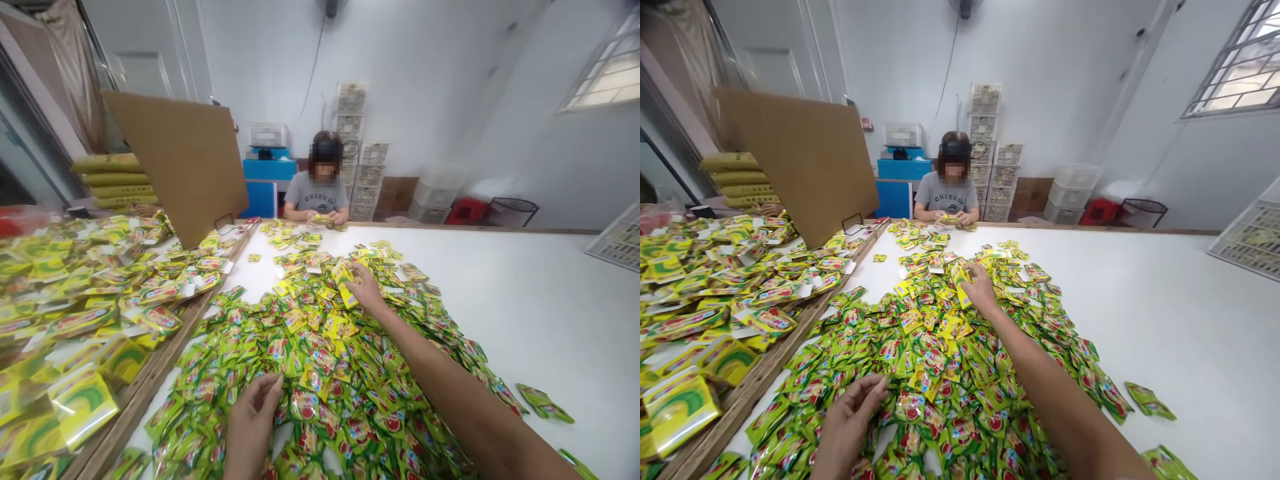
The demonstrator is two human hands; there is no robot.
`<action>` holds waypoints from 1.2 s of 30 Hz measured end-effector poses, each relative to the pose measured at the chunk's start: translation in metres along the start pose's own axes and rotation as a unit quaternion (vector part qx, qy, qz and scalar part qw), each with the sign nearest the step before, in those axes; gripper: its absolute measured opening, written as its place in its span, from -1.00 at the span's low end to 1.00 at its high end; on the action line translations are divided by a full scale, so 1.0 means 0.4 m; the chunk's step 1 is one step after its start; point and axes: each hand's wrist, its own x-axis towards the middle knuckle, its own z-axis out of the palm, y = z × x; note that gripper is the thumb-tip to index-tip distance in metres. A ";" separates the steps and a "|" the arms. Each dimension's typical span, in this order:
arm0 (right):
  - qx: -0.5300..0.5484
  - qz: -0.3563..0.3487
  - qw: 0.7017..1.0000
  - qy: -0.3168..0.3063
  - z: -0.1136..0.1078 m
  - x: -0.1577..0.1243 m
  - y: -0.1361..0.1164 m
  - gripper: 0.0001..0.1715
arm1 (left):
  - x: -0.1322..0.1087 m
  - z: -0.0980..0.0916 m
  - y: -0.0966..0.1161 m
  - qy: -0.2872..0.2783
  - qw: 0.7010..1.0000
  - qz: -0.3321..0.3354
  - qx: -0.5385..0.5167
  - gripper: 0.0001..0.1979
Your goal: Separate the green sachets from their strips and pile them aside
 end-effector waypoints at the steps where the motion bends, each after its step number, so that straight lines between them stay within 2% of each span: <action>1: 0.089 0.011 0.996 -0.014 -0.012 -0.043 -0.015 -0.54 | -0.010 0.006 0.009 -0.021 1.000 0.005 0.007 -0.48; 2: 0.194 0.029 0.980 -0.036 -0.019 -0.091 -0.033 -0.52 | -0.022 0.014 0.019 -0.047 0.999 0.009 0.013 -0.50; 4: 0.382 0.070 0.918 -0.081 -0.020 -0.200 -0.072 -0.41 | -0.048 0.038 0.036 -0.106 0.994 0.014 0.016 -0.52; 6: 0.471 0.104 0.868 -0.122 -0.010 -0.312 -0.105 -0.33 | -0.073 0.067 0.045 -0.152 0.988 -0.005 -0.004 -0.50; 8: 0.493 0.127 0.844 -0.172 0.001 -0.410 -0.123 -0.34 | -0.095 0.093 0.041 -0.153 0.986 -0.041 -0.048 -0.46; 9: 0.486 0.128 0.843 -0.189 0.005 -0.449 -0.125 -0.37 | -0.104 0.099 0.035 -0.139 0.986 -0.062 -0.076 -0.45; 11: 0.447 0.118 0.866 -0.190 0.006 -0.505 -0.114 -0.45 | -0.118 0.094 0.019 -0.102 0.983 -0.096 -0.120 -0.44; 13: 0.396 0.123 0.897 -0.151 -0.005 -0.532 -0.092 -0.46 | -0.130 0.061 0.006 -0.097 0.981 -0.109 -0.130 -0.45; 15: 0.359 0.163 0.912 -0.114 -0.028 -0.538 -0.069 -0.41 | -0.140 0.008 0.003 -0.117 0.981 -0.109 -0.109 -0.48; 18: 0.327 0.211 0.917 -0.090 -0.073 -0.532 -0.041 -0.33 | -0.155 -0.078 0.008 -0.141 0.987 -0.081 -0.007 -0.51; 20: 0.281 0.212 0.931 -0.094 -0.100 -0.533 -0.025 -0.27 | -0.173 -0.118 0.010 -0.108 0.983 -0.029 0.144 -0.53; 21: 0.234 0.201 0.947 -0.086 -0.111 -0.537 -0.019 -0.25 | -0.185 -0.130 0.009 -0.074 0.969 0.016 0.236 -0.52; 22: 0.169 0.178 0.967 -0.066 -0.119 -0.543 -0.014 -0.24 | -0.200 -0.136 0.006 -0.033 0.941 0.069 0.330 -0.49; 24: 0.013 0.104 0.994 0.008 -0.125 -0.564 -0.012 -0.25 | -0.230 -0.134 -0.002 0.032 0.858 0.166 0.485 -0.38; 26: -0.093 0.009 0.993 0.067 -0.117 -0.592 -0.023 -0.33 | -0.253 -0.121 -0.012 0.034 0.788 0.225 0.573 -0.32; 27: -0.109 -0.032 0.992 0.062 -0.107 -0.607 -0.034 -0.42 | -0.259 -0.114 -0.015 0.020 0.767 0.231 0.598 -0.33; 28: -0.107 -0.064 0.992 0.032 -0.093 -0.621 -0.048 -0.53 | -0.261 -0.109 -0.017 0.005 0.756 0.228 0.613 -0.37; 30: -0.080 -0.096 0.990 -0.063 -0.056 -0.646 -0.083 -0.72 | -0.255 -0.107 -0.015 -0.010 0.759 0.206 0.617 -0.45; 31: -0.069 -0.094 0.987 -0.110 -0.035 -0.654 -0.102 -0.73 | -0.250 -0.112 -0.012 -0.007 0.771 0.189 0.608 -0.47; 33: -0.063 -0.062 0.982 -0.167 0.011 -0.663 -0.137 -0.63 | -0.240 -0.131 -0.004 0.010 0.811 0.143 0.567 -0.50; 36: -0.110 -0.027 0.971 -0.210 0.076 -0.657 -0.174 -0.59 | -0.234 -0.173 -0.002 0.045 0.868 0.092 0.486 -0.53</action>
